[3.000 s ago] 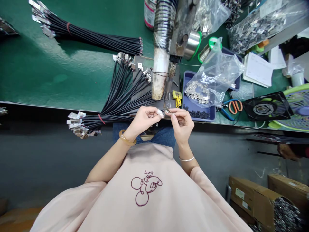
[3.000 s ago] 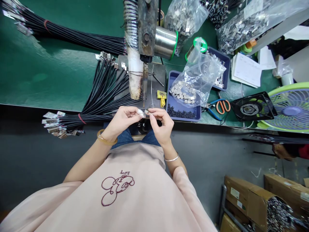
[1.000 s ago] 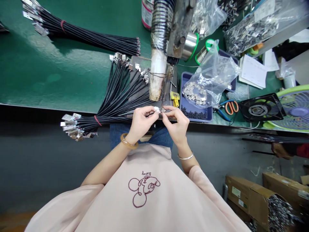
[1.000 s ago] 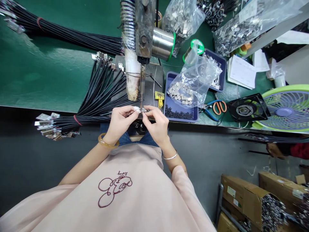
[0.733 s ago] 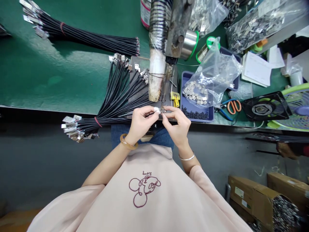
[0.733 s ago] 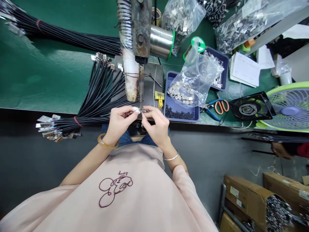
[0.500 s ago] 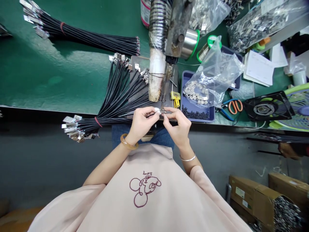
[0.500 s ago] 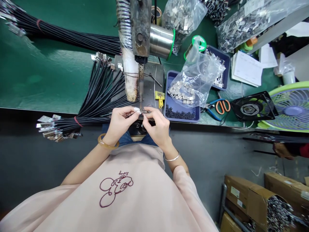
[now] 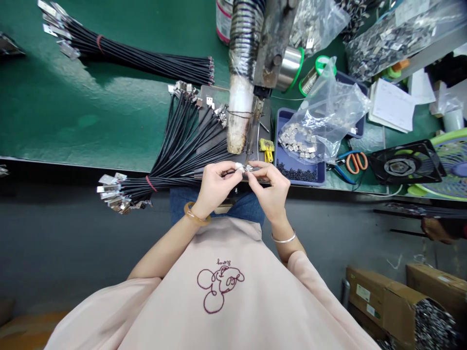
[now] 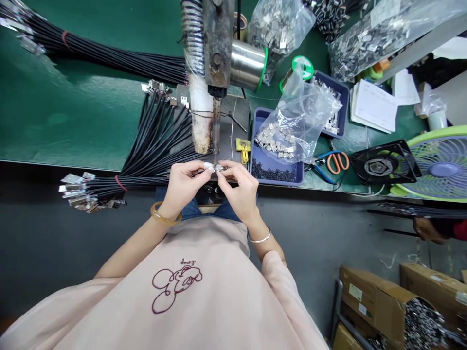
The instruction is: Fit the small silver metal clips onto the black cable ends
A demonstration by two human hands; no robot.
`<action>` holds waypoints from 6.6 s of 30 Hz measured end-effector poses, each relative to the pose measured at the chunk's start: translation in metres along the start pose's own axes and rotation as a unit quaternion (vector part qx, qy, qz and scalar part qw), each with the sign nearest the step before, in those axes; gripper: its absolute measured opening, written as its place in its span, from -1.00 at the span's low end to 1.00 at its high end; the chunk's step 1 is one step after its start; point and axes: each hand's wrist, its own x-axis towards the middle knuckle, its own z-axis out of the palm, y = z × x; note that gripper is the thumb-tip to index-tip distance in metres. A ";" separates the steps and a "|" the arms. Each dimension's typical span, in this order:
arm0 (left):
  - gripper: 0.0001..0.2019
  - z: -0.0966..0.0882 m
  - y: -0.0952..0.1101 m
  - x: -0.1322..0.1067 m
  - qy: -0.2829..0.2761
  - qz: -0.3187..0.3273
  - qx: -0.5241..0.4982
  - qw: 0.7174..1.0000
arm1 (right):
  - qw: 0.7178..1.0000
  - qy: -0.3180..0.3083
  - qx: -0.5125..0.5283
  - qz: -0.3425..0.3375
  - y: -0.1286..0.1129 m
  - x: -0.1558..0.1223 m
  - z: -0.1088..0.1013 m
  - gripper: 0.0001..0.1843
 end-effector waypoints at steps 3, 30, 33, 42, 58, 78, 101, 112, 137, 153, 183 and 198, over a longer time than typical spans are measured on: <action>-0.81 0.000 -0.001 -0.001 -0.005 -0.001 0.000 1.000 | 1.000 -0.002 0.010 0.007 0.001 0.000 0.001 -0.89; -0.86 0.000 0.000 0.001 -0.018 -0.013 -0.008 1.000 | 0.995 -0.012 -0.050 -0.081 -0.001 -0.004 -0.004 -0.87; -0.86 -0.001 -0.001 0.000 -0.021 -0.011 -0.004 1.000 | 0.995 -0.003 -0.058 -0.085 -0.001 -0.006 -0.003 -0.89; -0.84 -0.001 0.003 0.000 -0.009 -0.009 -0.001 1.000 | 0.999 0.006 -0.014 -0.032 -0.004 -0.002 -0.001 -0.89; -0.89 -0.003 0.002 -0.003 -0.035 -0.036 -0.094 0.994 | 0.996 -0.009 0.065 0.052 -0.001 -0.008 -0.001 -0.89; -0.91 0.001 -0.005 -0.003 -0.008 -0.006 -0.056 0.998 | 0.985 -0.022 -0.098 -0.143 0.005 -0.001 -0.001 -0.86; -0.88 -0.002 -0.004 -0.004 -0.032 -0.005 -0.062 0.998 | 0.995 -0.030 -0.036 -0.085 0.005 0.003 -0.002 -0.89; -0.89 -0.002 -0.006 -0.005 -0.042 -0.015 -0.054 0.998 | 0.989 -0.024 -0.064 -0.134 0.008 -0.003 -0.002 -0.89; -0.77 -0.022 0.000 -0.009 -0.140 -0.001 -0.051 0.989 | 0.987 0.012 -0.126 -0.103 0.008 -0.013 -0.013 -0.86; -0.86 -0.021 -0.001 -0.010 -0.167 -0.027 -0.091 0.981 | 0.992 -0.007 0.016 0.123 0.020 0.004 -0.043 -0.71; -0.88 -0.005 -0.005 -0.009 -0.066 -0.021 0.021 0.997 | 0.973 -0.048 0.133 0.182 0.010 -0.007 -0.011 -0.87; -0.87 -0.008 -0.003 -0.010 -0.086 -0.010 0.050 0.995 | 0.990 -0.086 0.030 0.106 0.007 -0.008 -0.003 -0.91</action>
